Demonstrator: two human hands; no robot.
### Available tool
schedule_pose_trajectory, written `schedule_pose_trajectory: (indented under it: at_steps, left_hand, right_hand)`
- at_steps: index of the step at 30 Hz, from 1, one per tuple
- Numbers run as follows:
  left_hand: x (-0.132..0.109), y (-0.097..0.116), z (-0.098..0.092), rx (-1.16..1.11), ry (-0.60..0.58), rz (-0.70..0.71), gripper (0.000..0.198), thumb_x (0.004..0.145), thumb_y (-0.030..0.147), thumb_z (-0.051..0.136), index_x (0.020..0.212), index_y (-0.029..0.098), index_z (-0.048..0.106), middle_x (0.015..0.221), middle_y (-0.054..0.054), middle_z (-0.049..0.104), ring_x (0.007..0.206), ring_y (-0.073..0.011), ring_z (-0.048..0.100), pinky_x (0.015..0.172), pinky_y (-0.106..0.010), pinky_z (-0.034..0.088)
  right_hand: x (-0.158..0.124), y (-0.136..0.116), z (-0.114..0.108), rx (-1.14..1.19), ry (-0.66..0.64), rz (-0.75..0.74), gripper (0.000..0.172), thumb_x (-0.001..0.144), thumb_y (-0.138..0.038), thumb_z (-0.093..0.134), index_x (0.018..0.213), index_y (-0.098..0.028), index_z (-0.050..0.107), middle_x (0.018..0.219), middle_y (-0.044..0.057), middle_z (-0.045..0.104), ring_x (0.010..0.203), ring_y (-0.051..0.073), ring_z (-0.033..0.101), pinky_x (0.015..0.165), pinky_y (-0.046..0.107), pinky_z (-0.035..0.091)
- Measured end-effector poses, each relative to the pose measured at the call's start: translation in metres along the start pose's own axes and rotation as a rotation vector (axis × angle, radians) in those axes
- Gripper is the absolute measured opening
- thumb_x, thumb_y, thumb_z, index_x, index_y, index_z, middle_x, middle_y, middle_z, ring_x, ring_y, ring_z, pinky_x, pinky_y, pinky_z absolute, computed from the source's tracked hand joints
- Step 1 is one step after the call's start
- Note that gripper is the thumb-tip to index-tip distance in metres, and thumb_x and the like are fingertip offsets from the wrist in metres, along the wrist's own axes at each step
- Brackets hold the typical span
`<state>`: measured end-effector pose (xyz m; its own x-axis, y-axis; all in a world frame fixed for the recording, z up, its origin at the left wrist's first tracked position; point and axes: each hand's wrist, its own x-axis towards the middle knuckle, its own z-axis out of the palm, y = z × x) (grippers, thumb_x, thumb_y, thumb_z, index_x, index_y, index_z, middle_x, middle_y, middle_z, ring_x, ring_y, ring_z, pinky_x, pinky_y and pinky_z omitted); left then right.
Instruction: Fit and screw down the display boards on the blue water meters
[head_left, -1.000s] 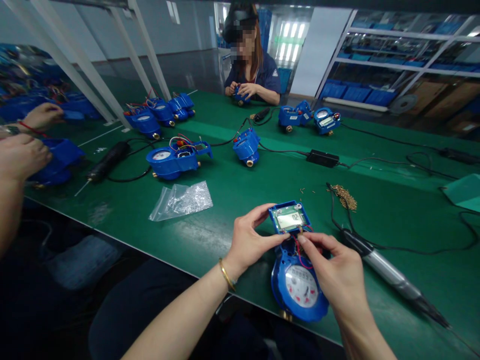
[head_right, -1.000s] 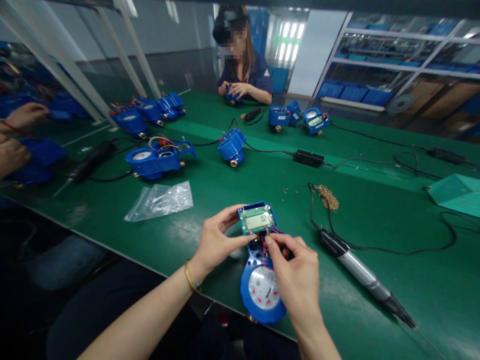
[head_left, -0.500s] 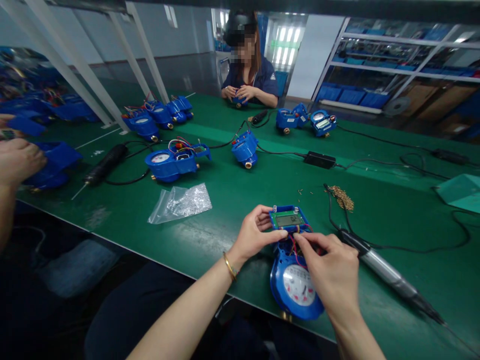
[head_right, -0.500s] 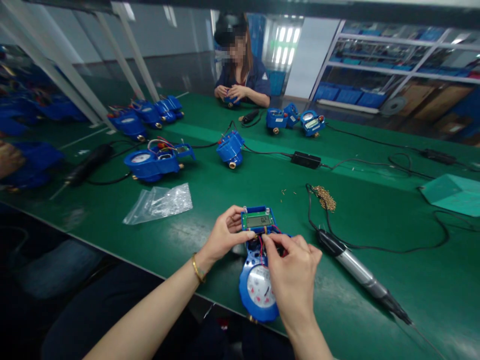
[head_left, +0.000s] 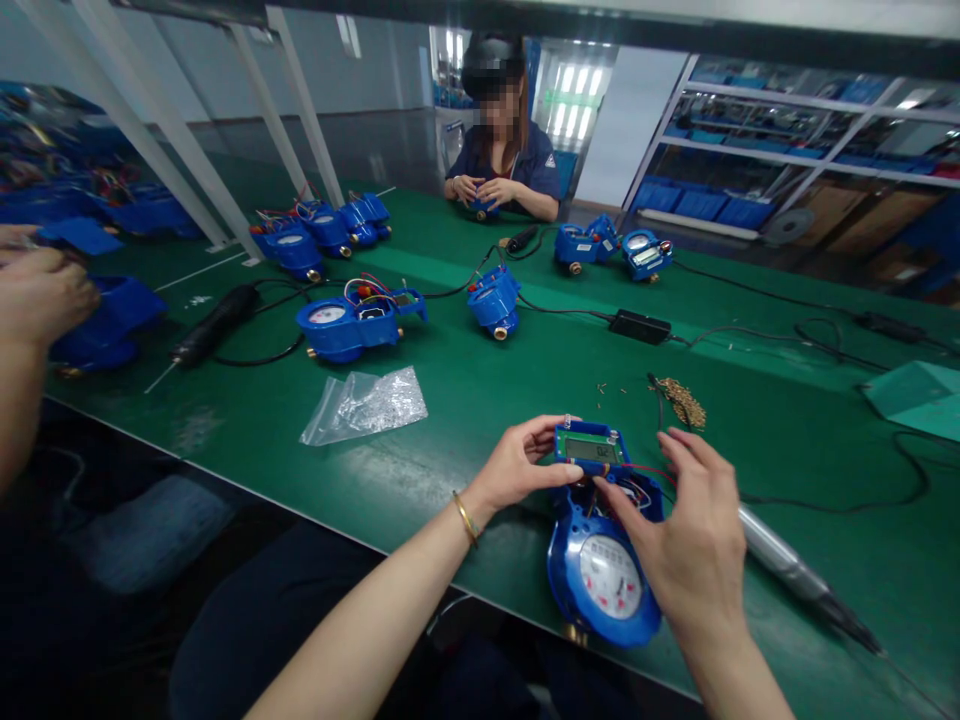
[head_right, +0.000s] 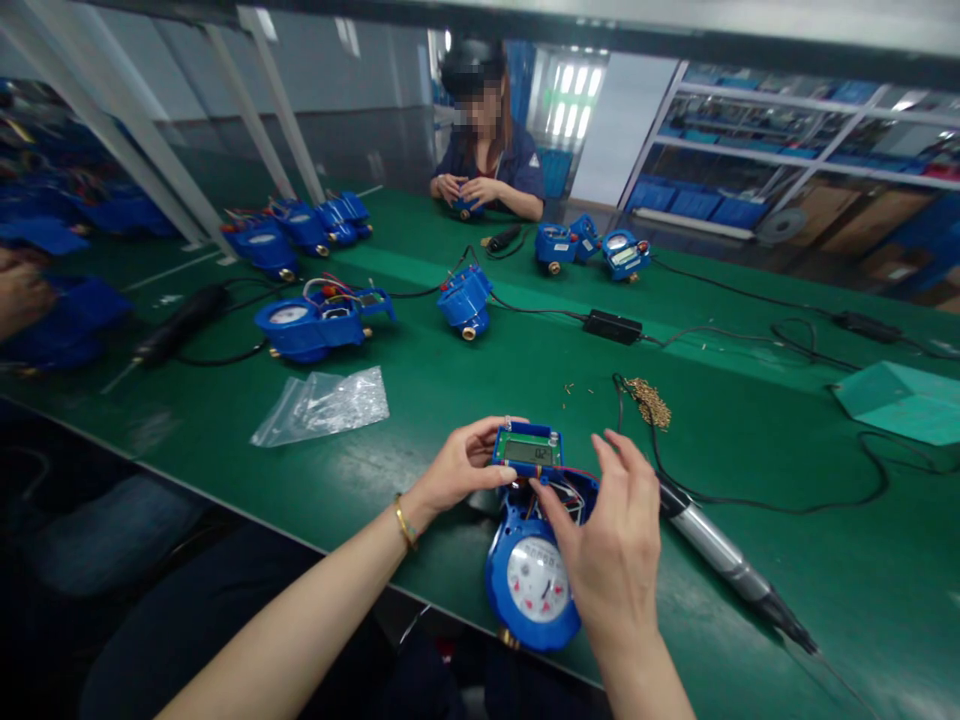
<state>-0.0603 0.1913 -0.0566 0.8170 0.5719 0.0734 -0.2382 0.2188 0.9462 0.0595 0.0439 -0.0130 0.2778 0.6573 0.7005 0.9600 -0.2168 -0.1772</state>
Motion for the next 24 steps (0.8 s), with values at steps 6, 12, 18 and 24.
schedule_pose_trajectory:
  at_steps: [6, 12, 18, 24]
  left_hand:
    - [0.001, 0.011, 0.002, 0.094, -0.088, 0.036, 0.057, 0.063, 0.028, 0.089, 0.112, 0.016, 0.063, 0.111, -0.010, 0.074, 0.104, -0.0246, 0.072, 0.098, -0.038, 0.054]
    - [-0.001, 0.022, 0.011, 0.341, -0.003, 0.113, 0.056, 0.060, 0.036, 0.092, 0.105, 0.016, 0.065, 0.097, -0.004, 0.072, 0.090, -0.0208, 0.069, 0.080, -0.028, 0.053]
    - [-0.004, 0.024, 0.022, 0.497, 0.125, 0.174, 0.054, 0.064, 0.041, 0.089, 0.108, 0.017, 0.067, 0.095, -0.002, 0.073, 0.087, -0.0193, 0.067, 0.076, -0.026, 0.049]
    - [-0.004, 0.029, 0.023, 0.664, 0.173, 0.219, 0.048, 0.065, 0.044, 0.086, 0.100, 0.017, 0.066, 0.088, -0.001, 0.072, 0.080, -0.0191, 0.067, 0.074, -0.027, 0.047]
  right_hand:
    - [0.002, 0.021, 0.005, 0.119, -0.103, -0.250, 0.044, 0.101, -0.033, 0.054, 0.139, -0.009, 0.051, 0.096, 0.014, 0.072, 0.081, 0.024, 0.070, 0.072, 0.035, 0.057]
    - [0.006, 0.023, 0.005, 0.121, -0.076, -0.302, 0.039, 0.101, -0.025, 0.054, 0.135, -0.006, 0.053, 0.094, 0.015, 0.072, 0.079, 0.023, 0.071, 0.069, 0.033, 0.059]
    - [0.005, 0.022, 0.006, 0.137, -0.083, -0.309, 0.038, 0.099, -0.026, 0.057, 0.129, -0.002, 0.056, 0.095, 0.018, 0.072, 0.081, 0.024, 0.071, 0.070, 0.034, 0.059]
    - [0.003, 0.021, 0.005, 0.167, -0.093, -0.279, 0.037, 0.098, -0.023, 0.058, 0.129, -0.002, 0.056, 0.099, 0.018, 0.072, 0.084, 0.024, 0.070, 0.073, 0.035, 0.057]
